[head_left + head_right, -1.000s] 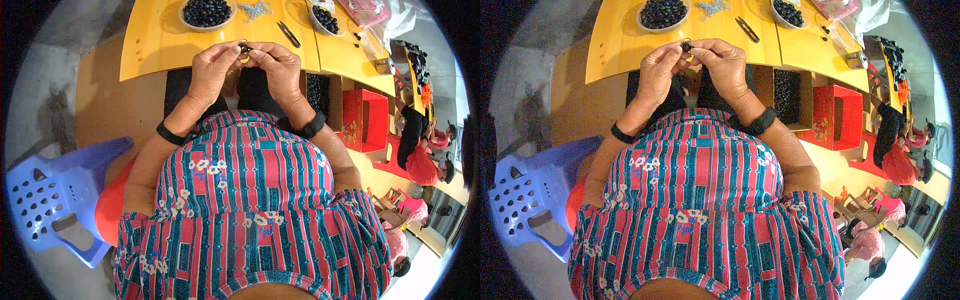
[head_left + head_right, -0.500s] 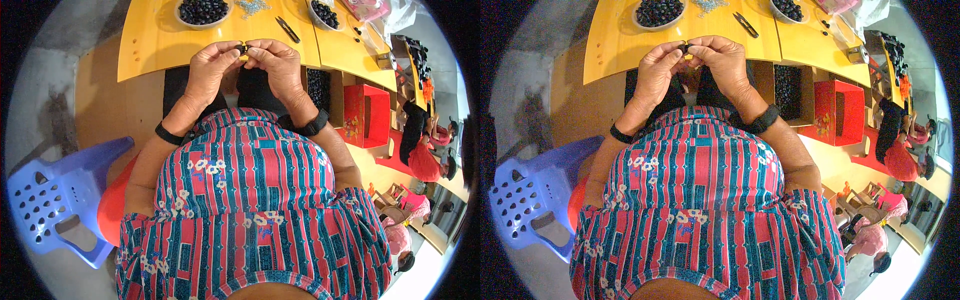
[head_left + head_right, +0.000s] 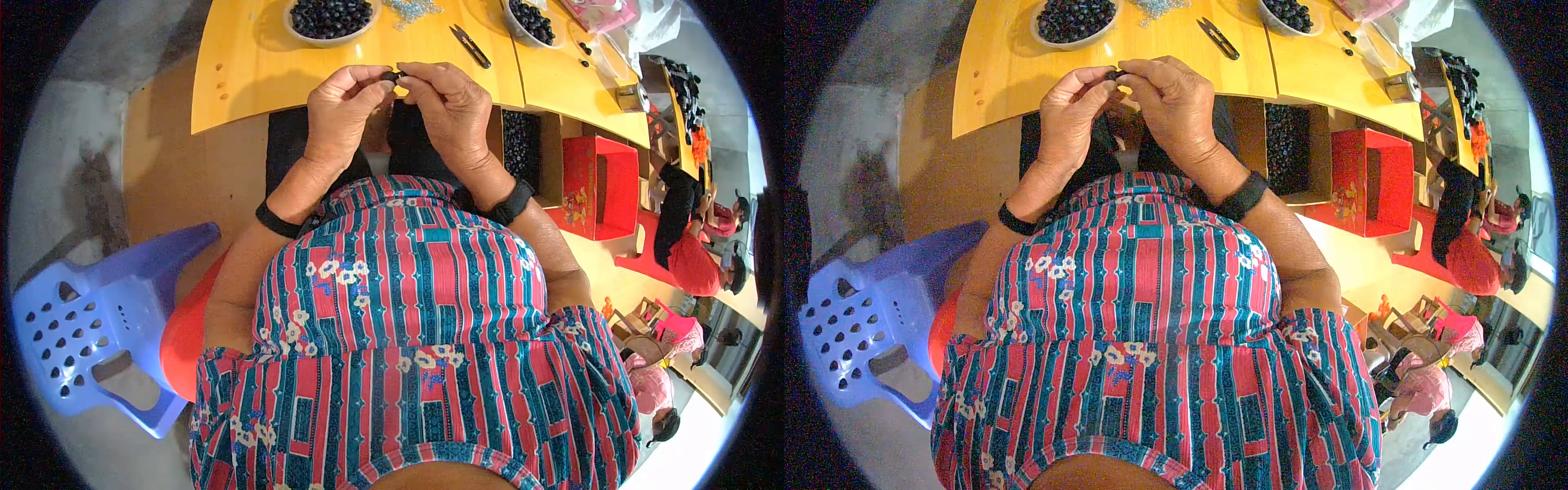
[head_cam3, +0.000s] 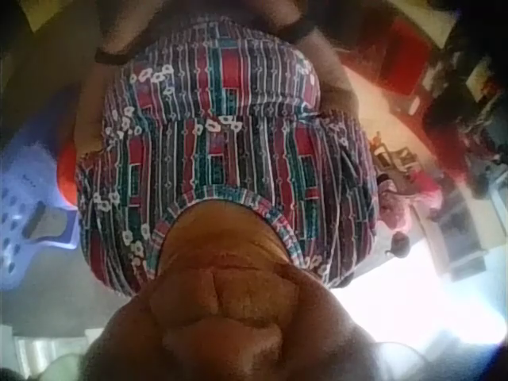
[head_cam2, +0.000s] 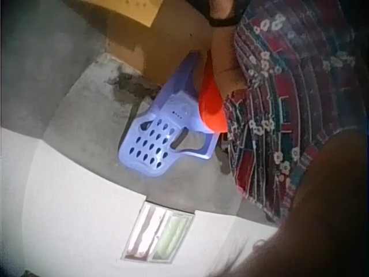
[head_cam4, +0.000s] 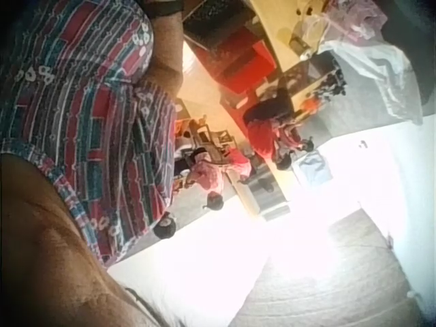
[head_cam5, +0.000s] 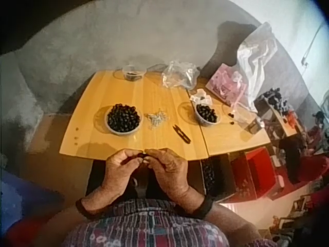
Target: The person assembles decorative butterfly pieces onto circular plastic bases by hand.
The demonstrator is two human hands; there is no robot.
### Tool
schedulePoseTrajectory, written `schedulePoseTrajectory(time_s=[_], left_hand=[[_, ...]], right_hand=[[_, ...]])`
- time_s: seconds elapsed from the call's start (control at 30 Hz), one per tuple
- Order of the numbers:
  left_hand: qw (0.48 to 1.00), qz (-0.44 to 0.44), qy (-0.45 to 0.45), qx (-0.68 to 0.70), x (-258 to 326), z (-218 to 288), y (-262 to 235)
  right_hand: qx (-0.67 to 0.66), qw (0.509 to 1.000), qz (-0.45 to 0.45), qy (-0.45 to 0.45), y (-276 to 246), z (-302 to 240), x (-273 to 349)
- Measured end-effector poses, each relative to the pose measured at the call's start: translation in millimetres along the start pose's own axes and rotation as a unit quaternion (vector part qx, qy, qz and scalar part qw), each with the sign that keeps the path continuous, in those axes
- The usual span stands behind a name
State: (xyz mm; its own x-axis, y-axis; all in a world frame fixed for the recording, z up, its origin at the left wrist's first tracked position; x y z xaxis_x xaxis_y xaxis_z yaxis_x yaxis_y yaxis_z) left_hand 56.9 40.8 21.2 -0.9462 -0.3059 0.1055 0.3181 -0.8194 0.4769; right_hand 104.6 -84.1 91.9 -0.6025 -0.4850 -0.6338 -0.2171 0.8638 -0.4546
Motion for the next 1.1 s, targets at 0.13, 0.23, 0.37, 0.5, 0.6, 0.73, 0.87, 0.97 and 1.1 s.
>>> schedulePoseTrajectory(time_s=[0.13, 0.23, 0.37, 0.5, 0.6, 0.73, 0.87, 0.97, 1.1], left_hand=[[1.0, -0.003, 0.005, -0.007, 2, 1, 1], [1.0, -0.009, -0.004, -0.005, 2, -1, 1], [1.0, -0.013, -0.011, 0.011, 3, -3, 1], [0.999, -0.017, -0.024, 0.028, 3, -4, 3], [1.0, -0.01, -0.02, 0.008, 1, -3, 2], [1.0, -0.006, 0.004, -0.017, 1, -1, 0], [0.999, -0.004, 0.013, -0.051, 1, 1, 0], [1.0, -0.003, -0.004, -0.027, 1, -1, 2], [0.999, -0.005, -0.029, 0.018, 2, -4, 1]], right_hand=[[-0.033, 0.998, 0.009, 0.045, 0, 1, 0], [-0.052, 0.997, -0.006, 0.053, 1, 2, -1], [-0.039, 0.998, -0.055, 0.012, 2, 5, -4], [-0.103, 0.989, -0.051, 0.088, 6, 15, 3], [-0.184, 0.969, -0.02, 0.164, 9, 23, 7], [-0.265, 0.943, 0.009, 0.199, 13, 29, 11], [-0.228, 0.958, 0.024, 0.173, 11, 27, 10], [-0.137, 0.986, 0.015, 0.094, 7, 19, 7], [-0.058, 0.998, -0.017, 0.015, 6, 12, 2]])
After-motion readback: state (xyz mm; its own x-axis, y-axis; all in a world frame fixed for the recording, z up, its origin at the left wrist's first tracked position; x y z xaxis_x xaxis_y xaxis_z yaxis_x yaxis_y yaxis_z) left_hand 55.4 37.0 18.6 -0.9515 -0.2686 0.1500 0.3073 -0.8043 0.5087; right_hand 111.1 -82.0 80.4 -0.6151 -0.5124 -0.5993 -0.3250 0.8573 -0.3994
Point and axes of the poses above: each hand's wrist, its own x-axis away from the middle knuckle, its own y-axis out of the palm, z = x × y, the point moved 7 cm from there along -x, towards the middle knuckle, and after that the axes turned 10 degrees about -y, right-handed, at the moved point
